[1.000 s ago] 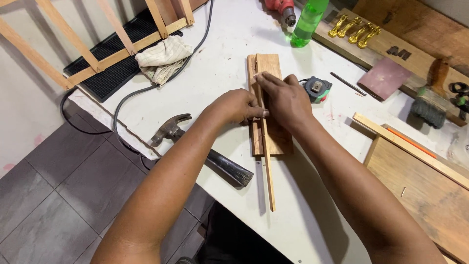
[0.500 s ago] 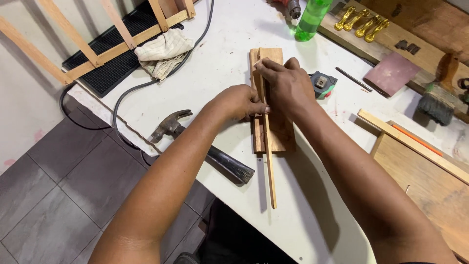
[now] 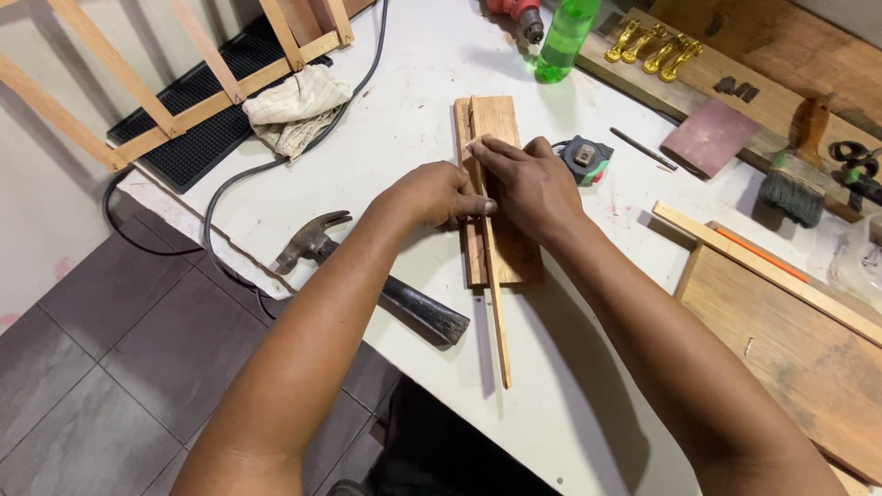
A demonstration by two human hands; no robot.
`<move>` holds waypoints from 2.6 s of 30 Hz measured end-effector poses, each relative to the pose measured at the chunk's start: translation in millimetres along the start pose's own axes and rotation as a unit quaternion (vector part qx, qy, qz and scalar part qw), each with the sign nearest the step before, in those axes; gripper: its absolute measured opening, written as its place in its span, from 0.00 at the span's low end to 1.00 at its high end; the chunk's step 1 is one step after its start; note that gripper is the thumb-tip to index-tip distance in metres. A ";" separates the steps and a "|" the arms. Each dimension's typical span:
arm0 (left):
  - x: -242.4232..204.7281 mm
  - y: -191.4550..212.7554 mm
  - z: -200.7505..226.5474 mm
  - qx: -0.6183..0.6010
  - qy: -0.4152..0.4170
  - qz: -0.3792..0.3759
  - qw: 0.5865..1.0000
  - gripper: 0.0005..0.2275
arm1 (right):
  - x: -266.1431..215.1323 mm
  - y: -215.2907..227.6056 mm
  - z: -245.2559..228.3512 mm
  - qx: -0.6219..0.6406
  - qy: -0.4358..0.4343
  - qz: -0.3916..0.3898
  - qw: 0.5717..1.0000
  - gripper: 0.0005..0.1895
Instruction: The person aligns and fits thin wooden strips together on a workbench, wipes a strip with a cloth, then measures the assembled boards with a tape measure and marks them with a pencil, using a steel ruler as a straightedge to draw marking lines.
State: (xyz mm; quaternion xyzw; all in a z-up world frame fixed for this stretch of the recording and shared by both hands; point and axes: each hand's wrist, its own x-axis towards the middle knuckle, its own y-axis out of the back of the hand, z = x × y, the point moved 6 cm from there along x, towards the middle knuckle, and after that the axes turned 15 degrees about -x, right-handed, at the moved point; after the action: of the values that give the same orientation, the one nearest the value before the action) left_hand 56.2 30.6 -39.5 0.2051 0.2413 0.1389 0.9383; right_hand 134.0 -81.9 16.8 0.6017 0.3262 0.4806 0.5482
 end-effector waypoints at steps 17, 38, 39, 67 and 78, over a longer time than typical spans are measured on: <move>-29.9 3.2 15.9 0.008 -0.024 0.080 0.996 0.28 | -10.6 -7.4 3.5 -0.003 0.003 0.001 1.000 0.29; -9.2 19.7 23.3 0.268 -0.225 0.100 0.932 0.20 | -27.1 8.8 -2.5 -0.021 0.052 0.015 0.998 0.23; -9.9 19.6 21.8 0.259 -0.231 0.102 0.932 0.19 | -27.0 10.0 -3.7 -0.022 0.049 0.009 0.999 0.22; -17.1 18.2 17.9 0.253 -0.189 0.093 0.944 0.25 | -28.6 1.4 -0.4 -0.026 0.064 -0.011 0.998 0.28; -19.0 9.4 18.0 0.284 -0.184 0.109 0.935 0.27 | -86.0 24.6 -17.7 -0.004 0.087 0.006 0.996 0.27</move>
State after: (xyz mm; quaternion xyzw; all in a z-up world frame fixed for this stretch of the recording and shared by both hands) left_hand 47.8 26.3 -13.3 0.5099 0.0703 0.1257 0.8481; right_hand 86.1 -159.4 20.7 0.5577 0.3666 0.5357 0.5174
